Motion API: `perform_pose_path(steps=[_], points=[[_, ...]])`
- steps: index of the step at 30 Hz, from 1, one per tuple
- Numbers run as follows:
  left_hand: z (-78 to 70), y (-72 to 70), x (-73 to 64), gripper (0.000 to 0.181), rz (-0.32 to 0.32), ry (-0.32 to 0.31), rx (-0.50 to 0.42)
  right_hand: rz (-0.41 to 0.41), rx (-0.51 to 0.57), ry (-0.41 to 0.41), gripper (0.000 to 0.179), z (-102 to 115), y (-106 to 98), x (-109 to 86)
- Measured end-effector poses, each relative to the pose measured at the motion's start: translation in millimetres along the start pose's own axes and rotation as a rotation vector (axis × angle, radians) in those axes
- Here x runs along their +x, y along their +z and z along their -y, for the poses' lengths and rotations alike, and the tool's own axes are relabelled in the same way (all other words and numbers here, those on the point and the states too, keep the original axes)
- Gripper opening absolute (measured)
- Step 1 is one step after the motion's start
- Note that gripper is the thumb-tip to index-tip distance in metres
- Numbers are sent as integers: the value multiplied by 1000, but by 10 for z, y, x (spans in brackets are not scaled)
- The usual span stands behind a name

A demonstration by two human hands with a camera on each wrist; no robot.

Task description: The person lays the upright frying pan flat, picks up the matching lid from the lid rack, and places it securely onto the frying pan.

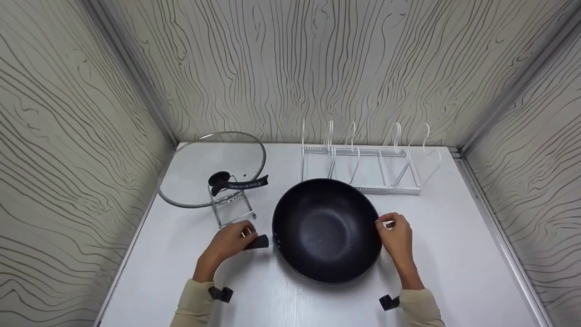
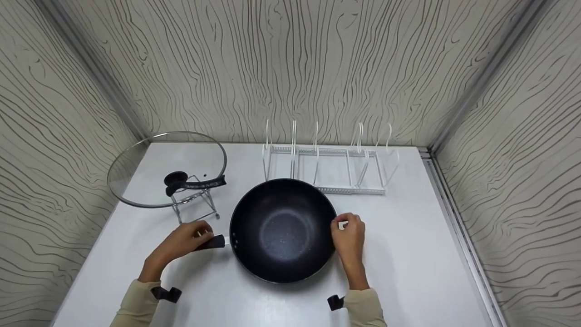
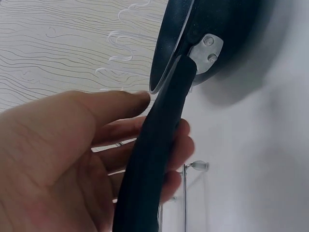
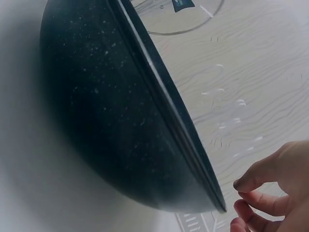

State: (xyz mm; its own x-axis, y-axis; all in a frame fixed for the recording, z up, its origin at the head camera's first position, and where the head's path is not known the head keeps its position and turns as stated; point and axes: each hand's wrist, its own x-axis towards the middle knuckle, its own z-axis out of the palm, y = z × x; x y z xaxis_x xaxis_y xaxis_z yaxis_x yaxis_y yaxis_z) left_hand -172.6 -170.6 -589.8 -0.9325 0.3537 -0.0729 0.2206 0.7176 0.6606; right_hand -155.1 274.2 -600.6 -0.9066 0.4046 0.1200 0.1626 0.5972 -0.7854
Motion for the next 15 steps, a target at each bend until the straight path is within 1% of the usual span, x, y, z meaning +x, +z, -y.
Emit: perform_pose_path(steps=[3, 6, 11, 15], points=[[13, 0, 14, 11, -50, 1, 0, -19, 6, -39, 8, 58, 26, 15], [30, -3, 17, 12, -78, -22, -13, -21, 10, -65, 8, 101, 57, 19], [52, -24, 9, 12, -140, -60, -48, -3, 31, -79, 7, 174, 121, 25], [67, -52, 6, 11, -191, -78, -79, 32, 57, -76, 6, 245, 180, 29]])
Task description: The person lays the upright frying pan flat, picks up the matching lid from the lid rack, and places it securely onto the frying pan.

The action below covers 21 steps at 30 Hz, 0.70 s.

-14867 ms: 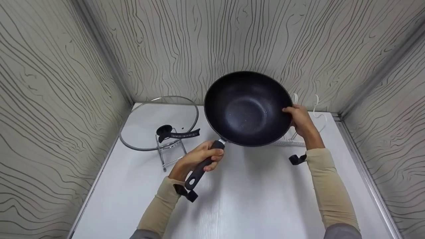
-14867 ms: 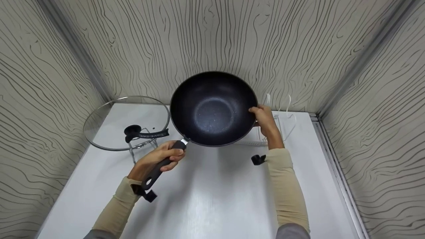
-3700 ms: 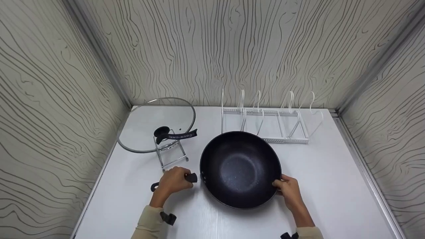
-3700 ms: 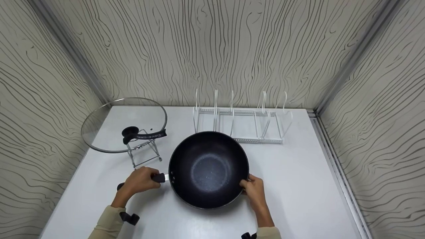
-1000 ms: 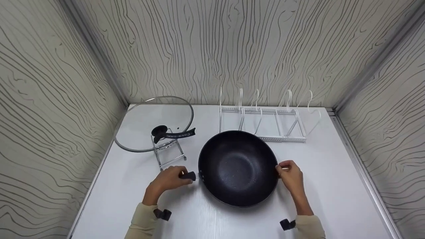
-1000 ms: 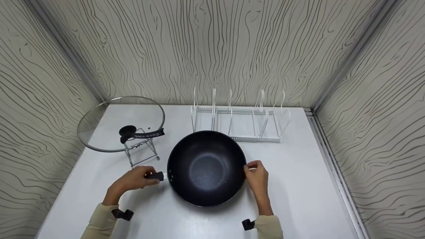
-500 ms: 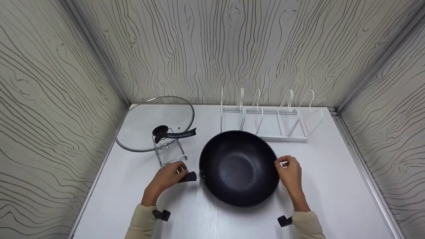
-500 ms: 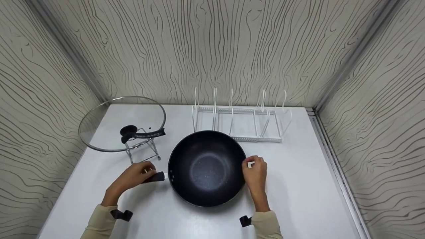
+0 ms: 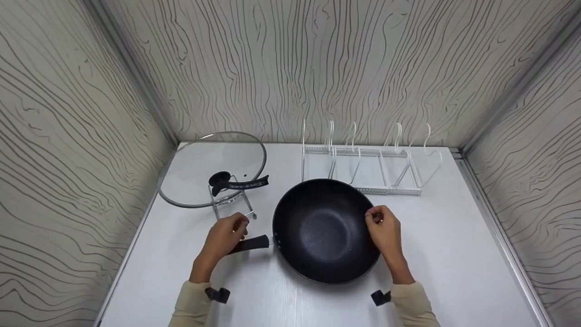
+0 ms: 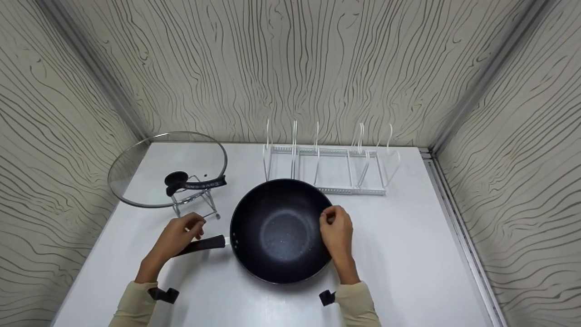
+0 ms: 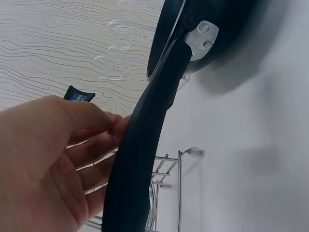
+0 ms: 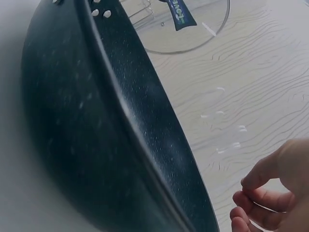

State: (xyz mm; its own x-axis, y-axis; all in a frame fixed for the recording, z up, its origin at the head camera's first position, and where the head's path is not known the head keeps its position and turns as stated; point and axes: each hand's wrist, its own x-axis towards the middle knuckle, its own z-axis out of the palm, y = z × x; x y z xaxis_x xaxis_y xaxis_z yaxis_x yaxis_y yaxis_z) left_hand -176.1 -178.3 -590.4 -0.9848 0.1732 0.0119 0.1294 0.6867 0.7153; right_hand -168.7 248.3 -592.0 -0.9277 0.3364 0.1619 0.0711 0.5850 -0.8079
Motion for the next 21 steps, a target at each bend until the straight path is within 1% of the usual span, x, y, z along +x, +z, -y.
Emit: perform_pose_path(steps=[4, 6, 11, 14, 21], points=[[9, -34, 8, 10, -55, -13, -10, 40, 12, -15, 6, 75, 65, 17], [18, -50, 13, 9, -93, -5, -7, 56, 19, -32, 6, 119, 92, 28], [48, -76, 22, 10, -214, 20, 12, 96, 48, -124, 5, 229, 161, 45], [61, -103, 14, 10, -275, 21, 19, 118, 57, -187, 5, 304, 198, 40], [99, -195, -1, 12, -361, -9, 23, 169, 40, -265, 8, 439, 307, 66]])
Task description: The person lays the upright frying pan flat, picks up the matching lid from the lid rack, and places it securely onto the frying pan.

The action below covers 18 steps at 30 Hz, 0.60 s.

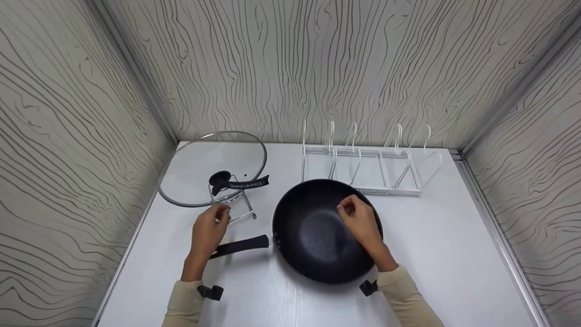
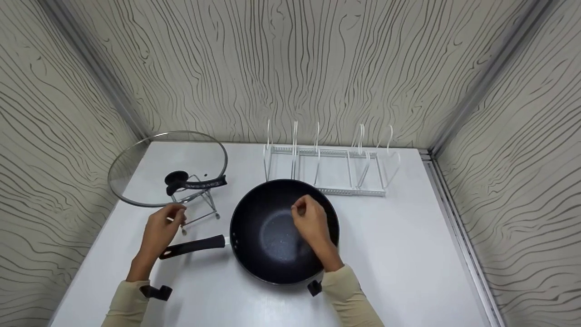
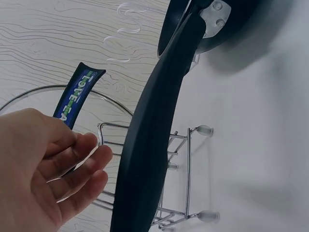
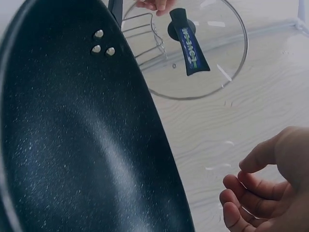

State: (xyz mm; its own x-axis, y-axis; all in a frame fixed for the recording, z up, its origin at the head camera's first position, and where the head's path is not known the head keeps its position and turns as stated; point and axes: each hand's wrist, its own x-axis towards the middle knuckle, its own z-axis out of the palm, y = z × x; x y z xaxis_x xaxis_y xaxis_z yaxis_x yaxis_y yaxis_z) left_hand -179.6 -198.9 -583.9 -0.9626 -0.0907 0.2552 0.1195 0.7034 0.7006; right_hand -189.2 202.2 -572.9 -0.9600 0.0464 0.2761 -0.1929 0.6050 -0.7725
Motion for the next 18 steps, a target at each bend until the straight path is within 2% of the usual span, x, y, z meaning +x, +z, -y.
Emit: perform_pose_path(steps=[10, 13, 18], points=[[105, -96, 9, 17, -119, -61, 7, 65, 5, -92, 10, 241, 164, 72], [129, -113, 20, 19, -119, -76, 0, 81, 3, -122, 10, 311, 219, 92], [159, -124, 43, 24, -57, -121, -30, 118, 2, -161, 12, 425, 318, 133]])
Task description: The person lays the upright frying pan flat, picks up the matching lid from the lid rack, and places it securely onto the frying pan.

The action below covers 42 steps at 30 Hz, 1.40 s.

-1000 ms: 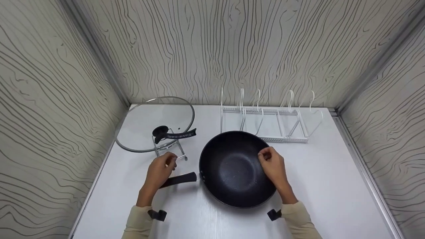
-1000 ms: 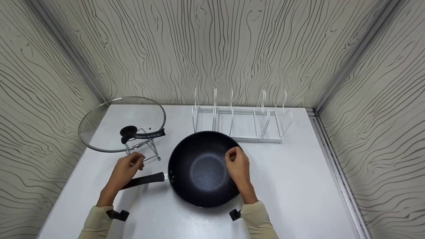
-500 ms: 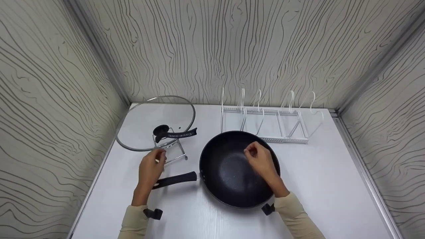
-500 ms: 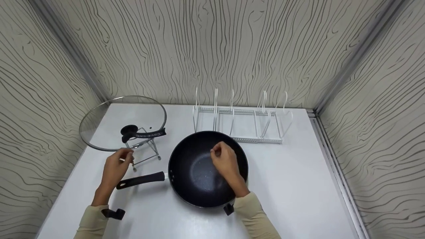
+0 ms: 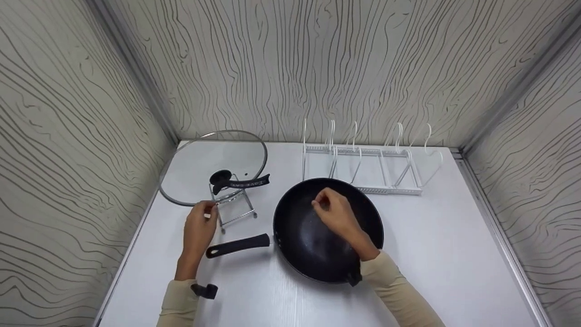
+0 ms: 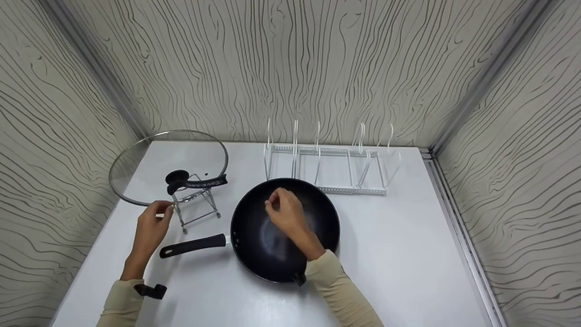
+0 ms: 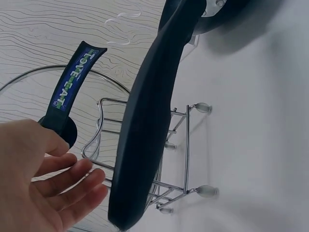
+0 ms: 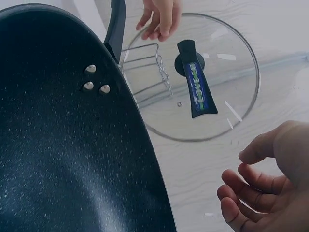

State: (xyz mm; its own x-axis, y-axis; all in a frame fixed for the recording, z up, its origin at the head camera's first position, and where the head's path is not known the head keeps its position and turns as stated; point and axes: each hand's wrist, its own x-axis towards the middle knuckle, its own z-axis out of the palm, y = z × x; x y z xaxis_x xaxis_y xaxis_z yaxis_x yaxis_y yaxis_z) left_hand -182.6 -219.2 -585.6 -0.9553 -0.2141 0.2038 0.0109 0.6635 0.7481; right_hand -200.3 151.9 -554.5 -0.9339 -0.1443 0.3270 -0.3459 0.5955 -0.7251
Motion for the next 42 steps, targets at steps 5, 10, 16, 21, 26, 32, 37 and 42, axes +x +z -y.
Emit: perform_pose_path(steps=[5, 10, 16, 21, 26, 32, 37, 42], points=[[50, -2, 27, 27, 57, -26, -35, 52, 17, -35, 12, 92, 85, 86], [106, 9, 59, 28, 101, -24, -100, 87, 23, -97, 11, 146, 171, 178], [178, 36, 91, 32, 169, -58, -211, 122, 0, -143, 8, 187, 263, 259], [232, 33, 105, 33, 193, -105, -278, 146, 16, -168, 6, 253, 325, 330], [244, 40, 121, 35, 222, -111, -352, 164, 12, -209, 7, 316, 390, 424], [143, 19, 116, 38, 238, -127, -390, 186, -2, -256, 7, 391, 464, 551], [232, 75, 136, 39, 245, -128, -381, 204, 7, -279, 8, 439, 501, 628], [232, 96, 131, 37, 230, -139, -411, 218, -38, -307, 10, 487, 533, 695]])
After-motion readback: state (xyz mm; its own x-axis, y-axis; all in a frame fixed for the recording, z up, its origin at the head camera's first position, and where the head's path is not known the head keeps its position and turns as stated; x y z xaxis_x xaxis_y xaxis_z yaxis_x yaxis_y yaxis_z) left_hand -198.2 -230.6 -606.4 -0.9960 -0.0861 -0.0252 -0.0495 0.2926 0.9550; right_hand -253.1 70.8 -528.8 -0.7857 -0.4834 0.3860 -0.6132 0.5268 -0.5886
